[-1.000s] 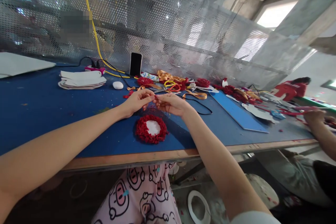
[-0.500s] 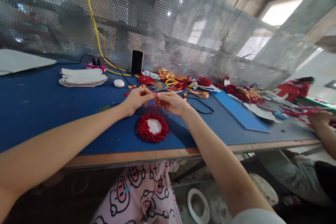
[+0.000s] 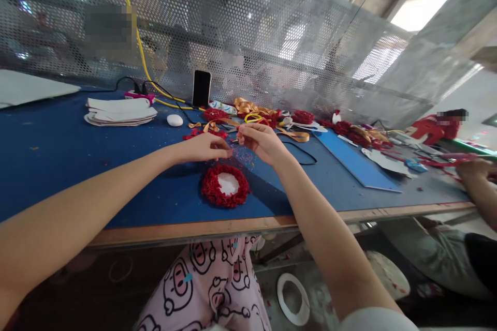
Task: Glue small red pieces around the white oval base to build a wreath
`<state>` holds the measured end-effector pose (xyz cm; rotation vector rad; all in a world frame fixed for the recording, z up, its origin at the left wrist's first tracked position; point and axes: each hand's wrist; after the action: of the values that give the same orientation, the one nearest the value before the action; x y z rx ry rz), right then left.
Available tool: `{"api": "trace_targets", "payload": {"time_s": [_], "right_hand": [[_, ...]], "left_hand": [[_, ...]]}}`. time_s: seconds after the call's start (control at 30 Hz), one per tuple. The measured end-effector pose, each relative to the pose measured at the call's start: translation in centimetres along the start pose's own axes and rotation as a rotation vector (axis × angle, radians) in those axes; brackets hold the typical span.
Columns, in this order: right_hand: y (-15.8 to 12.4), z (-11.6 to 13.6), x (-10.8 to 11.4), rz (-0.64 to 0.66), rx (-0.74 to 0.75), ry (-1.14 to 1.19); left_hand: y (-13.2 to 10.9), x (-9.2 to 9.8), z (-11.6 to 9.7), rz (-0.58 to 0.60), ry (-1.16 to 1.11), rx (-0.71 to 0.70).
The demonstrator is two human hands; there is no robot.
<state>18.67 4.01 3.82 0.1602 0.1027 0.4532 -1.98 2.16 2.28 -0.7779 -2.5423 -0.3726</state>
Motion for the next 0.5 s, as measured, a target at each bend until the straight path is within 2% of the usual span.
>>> {"api": "trace_targets", "payload": {"time_s": [0.1,0.2,0.37,0.5], "right_hand": [[-0.3,0.8,0.3,0.005,0.016,-0.01],[-0.6,1.3,0.4,0.044,0.016,-0.057],[-1.4,2.1,0.4,0.157,0.054,-0.411],[-2.2,2.7,0.1,0.336,0.047,-0.773]], "left_hand": [[-0.6,0.3,-0.7,0.157,0.169,-0.042],[-0.8,0.1,-0.7,0.209,0.276,-0.083],[-0.4,-0.3,-0.2,0.113,0.282,-0.063],[-0.2,-0.3,-0.1,0.062,0.189,-0.033]]}}
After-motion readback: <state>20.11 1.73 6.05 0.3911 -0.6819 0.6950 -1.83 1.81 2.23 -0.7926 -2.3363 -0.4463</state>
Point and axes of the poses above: each hand's wrist, its own y-axis towards the middle knuckle, its own x-axis out of the back of the hand, z = x × y, and after that the axes turned 4 degrees about z, right-handed
